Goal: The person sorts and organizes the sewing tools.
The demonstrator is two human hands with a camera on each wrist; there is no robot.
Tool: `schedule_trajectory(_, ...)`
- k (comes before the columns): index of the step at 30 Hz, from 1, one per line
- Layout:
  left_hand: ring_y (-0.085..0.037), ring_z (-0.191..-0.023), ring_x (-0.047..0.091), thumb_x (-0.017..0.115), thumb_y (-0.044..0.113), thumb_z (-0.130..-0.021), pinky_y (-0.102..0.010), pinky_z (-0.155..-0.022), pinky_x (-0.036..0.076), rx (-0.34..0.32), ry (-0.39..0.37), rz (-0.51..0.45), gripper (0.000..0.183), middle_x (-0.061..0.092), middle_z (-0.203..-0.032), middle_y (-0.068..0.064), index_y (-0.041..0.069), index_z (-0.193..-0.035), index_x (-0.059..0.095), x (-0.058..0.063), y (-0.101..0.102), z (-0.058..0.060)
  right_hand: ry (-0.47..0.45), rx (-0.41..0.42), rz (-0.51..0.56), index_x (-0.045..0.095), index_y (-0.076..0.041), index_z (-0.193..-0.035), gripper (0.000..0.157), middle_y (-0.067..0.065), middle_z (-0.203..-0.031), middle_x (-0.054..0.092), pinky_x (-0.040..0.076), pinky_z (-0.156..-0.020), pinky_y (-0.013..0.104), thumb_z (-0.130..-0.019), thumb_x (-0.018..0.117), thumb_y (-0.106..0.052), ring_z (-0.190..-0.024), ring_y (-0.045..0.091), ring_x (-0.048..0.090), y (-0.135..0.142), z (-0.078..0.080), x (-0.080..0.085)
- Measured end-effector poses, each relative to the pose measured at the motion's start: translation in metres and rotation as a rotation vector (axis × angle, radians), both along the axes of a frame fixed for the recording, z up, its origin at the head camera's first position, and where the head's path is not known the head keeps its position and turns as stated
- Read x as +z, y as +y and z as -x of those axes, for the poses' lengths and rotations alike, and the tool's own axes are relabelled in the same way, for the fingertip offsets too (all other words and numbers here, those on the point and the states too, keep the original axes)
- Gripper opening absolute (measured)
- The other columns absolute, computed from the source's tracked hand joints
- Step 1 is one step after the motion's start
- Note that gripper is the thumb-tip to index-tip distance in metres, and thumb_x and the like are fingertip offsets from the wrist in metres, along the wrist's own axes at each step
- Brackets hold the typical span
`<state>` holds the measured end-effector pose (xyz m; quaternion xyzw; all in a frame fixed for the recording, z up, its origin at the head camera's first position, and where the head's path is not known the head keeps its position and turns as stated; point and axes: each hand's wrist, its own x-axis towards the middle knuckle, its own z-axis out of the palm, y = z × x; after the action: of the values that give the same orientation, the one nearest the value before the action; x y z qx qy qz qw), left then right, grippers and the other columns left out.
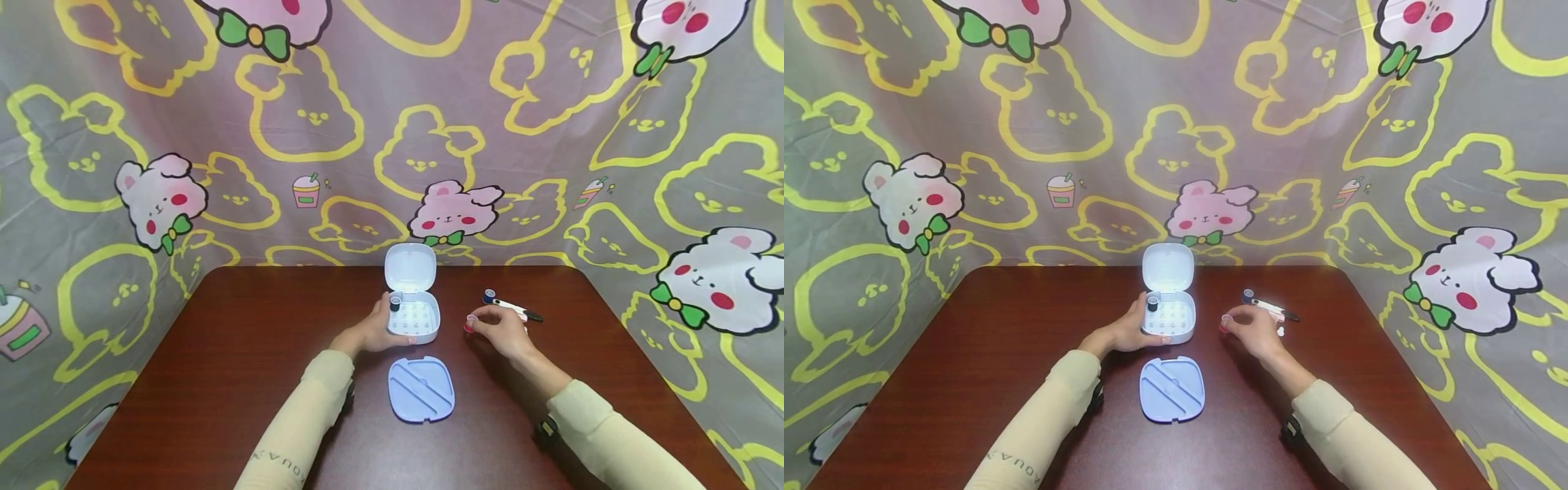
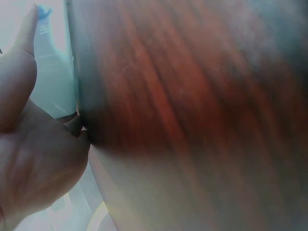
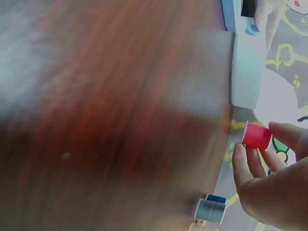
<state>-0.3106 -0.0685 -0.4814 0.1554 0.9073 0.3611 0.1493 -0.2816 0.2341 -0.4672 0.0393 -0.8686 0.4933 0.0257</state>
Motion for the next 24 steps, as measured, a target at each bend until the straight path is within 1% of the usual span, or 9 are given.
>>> schedule_trajectory(3,-0.032,-0.149,0.026,0.082,0.056,-0.080,-0.046,-0.121,0.028,0.004,-0.004,0.005,0.132,0.010,-0.167,-0.020,0.004,-0.162,-0.008,0.001,0.000,0.000,0.007,0.012,0.002,0.075,-0.003,-0.109,0.021,0.009,-0.092,0.078,0.048,-0.080,0.028,-0.094,0.076,-0.018,-0.091,0.015,0.068,-0.004,0.001,0.003)
schedule_trajectory(5,-0.032,-0.150,0.026,0.082,0.056,-0.081,-0.046,-0.121,0.028,0.003,-0.006,0.007,0.132,0.009,-0.168,-0.019,0.005,-0.162,-0.008,0.001,0.000,0.000,0.007,0.019,0.008,0.075,-0.003,-0.109,0.021,0.011,-0.093,0.078,0.048,-0.080,0.030,-0.094,0.076,-0.017,-0.091,0.018,0.068,-0.006,0.002,0.004)
schedule_trajectory(10,-0.032,-0.150,0.025,0.082,0.054,-0.081,-0.046,-0.121,0.027,0.000,-0.009,0.003,0.131,0.010,-0.168,-0.020,0.004,-0.162,-0.008,0.002,-0.001,-0.001,-0.004,0.018,0.006,0.075,-0.005,-0.110,0.021,0.010,-0.098,0.077,0.046,-0.085,0.036,-0.095,0.075,-0.019,-0.100,0.025,0.063,-0.012,0.003,0.007)
schedule_trajectory(12,-0.032,-0.150,0.026,0.082,0.054,-0.082,-0.047,-0.121,0.028,0.001,-0.008,0.000,0.130,0.011,-0.167,-0.021,0.003,-0.162,-0.008,0.003,-0.001,-0.002,-0.003,0.018,0.002,0.075,-0.005,-0.110,0.021,0.010,-0.099,0.077,0.045,-0.087,0.038,-0.095,0.075,-0.019,-0.102,0.025,0.062,-0.013,0.004,0.008)
schedule_trajectory(16,-0.032,-0.149,0.027,0.082,0.053,-0.081,-0.047,-0.121,0.028,0.001,-0.006,0.002,0.131,0.011,-0.167,-0.020,0.004,-0.162,-0.007,0.003,-0.001,-0.002,0.004,0.023,0.009,0.075,-0.005,-0.110,0.021,0.010,-0.096,0.077,0.047,-0.085,0.037,-0.095,0.075,-0.019,-0.098,0.025,0.064,-0.017,0.005,0.010)
schedule_trajectory(24,-0.033,-0.150,0.025,0.083,0.053,-0.081,-0.047,-0.121,0.028,0.002,-0.008,-0.006,0.131,0.010,-0.167,-0.021,0.003,-0.162,-0.007,0.001,-0.001,-0.001,0.017,0.031,0.023,0.076,-0.004,-0.109,0.021,0.010,-0.097,0.076,0.048,-0.082,0.036,-0.094,0.076,-0.018,-0.096,0.024,0.063,-0.022,0.007,0.013)
